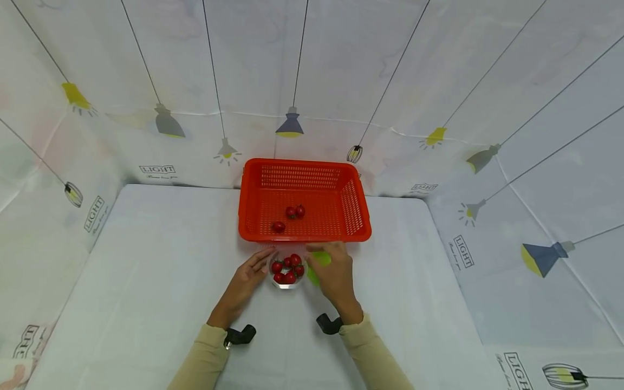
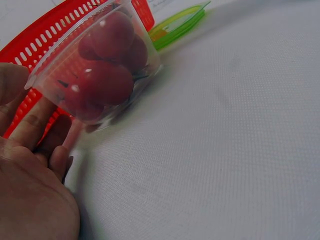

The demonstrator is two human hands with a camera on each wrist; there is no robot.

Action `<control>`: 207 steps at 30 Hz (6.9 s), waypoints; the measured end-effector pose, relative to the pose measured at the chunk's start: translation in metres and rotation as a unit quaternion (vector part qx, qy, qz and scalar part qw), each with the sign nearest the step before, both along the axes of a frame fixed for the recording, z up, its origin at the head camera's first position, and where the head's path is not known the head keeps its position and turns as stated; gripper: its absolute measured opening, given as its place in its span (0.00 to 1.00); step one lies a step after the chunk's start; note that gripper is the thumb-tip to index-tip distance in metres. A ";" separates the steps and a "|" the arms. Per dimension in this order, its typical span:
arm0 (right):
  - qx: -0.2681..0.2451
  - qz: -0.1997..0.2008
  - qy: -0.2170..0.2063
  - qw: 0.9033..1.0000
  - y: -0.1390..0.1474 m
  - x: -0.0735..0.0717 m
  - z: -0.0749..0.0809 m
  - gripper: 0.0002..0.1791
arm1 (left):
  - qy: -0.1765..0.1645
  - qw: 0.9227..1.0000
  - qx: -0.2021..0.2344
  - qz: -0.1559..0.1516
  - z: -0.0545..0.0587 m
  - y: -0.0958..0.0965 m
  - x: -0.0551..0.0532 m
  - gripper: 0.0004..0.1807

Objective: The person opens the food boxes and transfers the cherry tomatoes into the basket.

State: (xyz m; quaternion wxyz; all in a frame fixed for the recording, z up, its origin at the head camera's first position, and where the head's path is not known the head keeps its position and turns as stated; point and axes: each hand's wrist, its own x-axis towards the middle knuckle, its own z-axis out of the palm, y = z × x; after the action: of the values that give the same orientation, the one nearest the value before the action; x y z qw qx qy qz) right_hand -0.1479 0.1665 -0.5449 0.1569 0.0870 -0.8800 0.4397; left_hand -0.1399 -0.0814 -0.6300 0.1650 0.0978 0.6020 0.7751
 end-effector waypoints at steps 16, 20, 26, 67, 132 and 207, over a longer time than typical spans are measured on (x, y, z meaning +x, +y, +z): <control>0.021 0.004 -0.066 0.998 -0.002 0.009 -0.034 0.14 | 0.004 1.000 0.001 0.000 -0.001 0.000 0.000 0.27; 0.028 0.004 -0.069 0.997 -0.003 0.010 -0.034 0.13 | 0.000 1.000 -0.004 0.002 -0.002 0.000 -0.001 0.27; 0.023 0.008 -0.071 0.997 -0.004 0.010 -0.034 0.14 | -0.009 1.000 -0.011 0.004 -0.003 -0.001 -0.002 0.27; -0.069 0.001 -0.086 0.994 -0.004 0.009 -0.018 0.06 | -0.018 1.000 -0.004 0.007 -0.004 -0.001 -0.002 0.27; -0.143 0.013 0.044 0.989 -0.006 -0.083 0.104 0.05 | -0.020 1.000 -0.018 0.008 -0.002 -0.001 -0.001 0.27; 0.146 0.210 -0.265 0.930 -0.044 -0.225 0.028 0.06 | -0.015 1.000 0.001 0.002 -0.005 -0.001 -0.002 0.27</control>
State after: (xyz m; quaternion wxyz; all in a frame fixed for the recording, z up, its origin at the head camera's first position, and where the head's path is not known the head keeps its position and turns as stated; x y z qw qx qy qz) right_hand -0.3731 0.1222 -0.5164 -0.1923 0.1720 -0.9059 0.3358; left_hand -0.1418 -0.0823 -0.6351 0.1725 0.0848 0.5985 0.7777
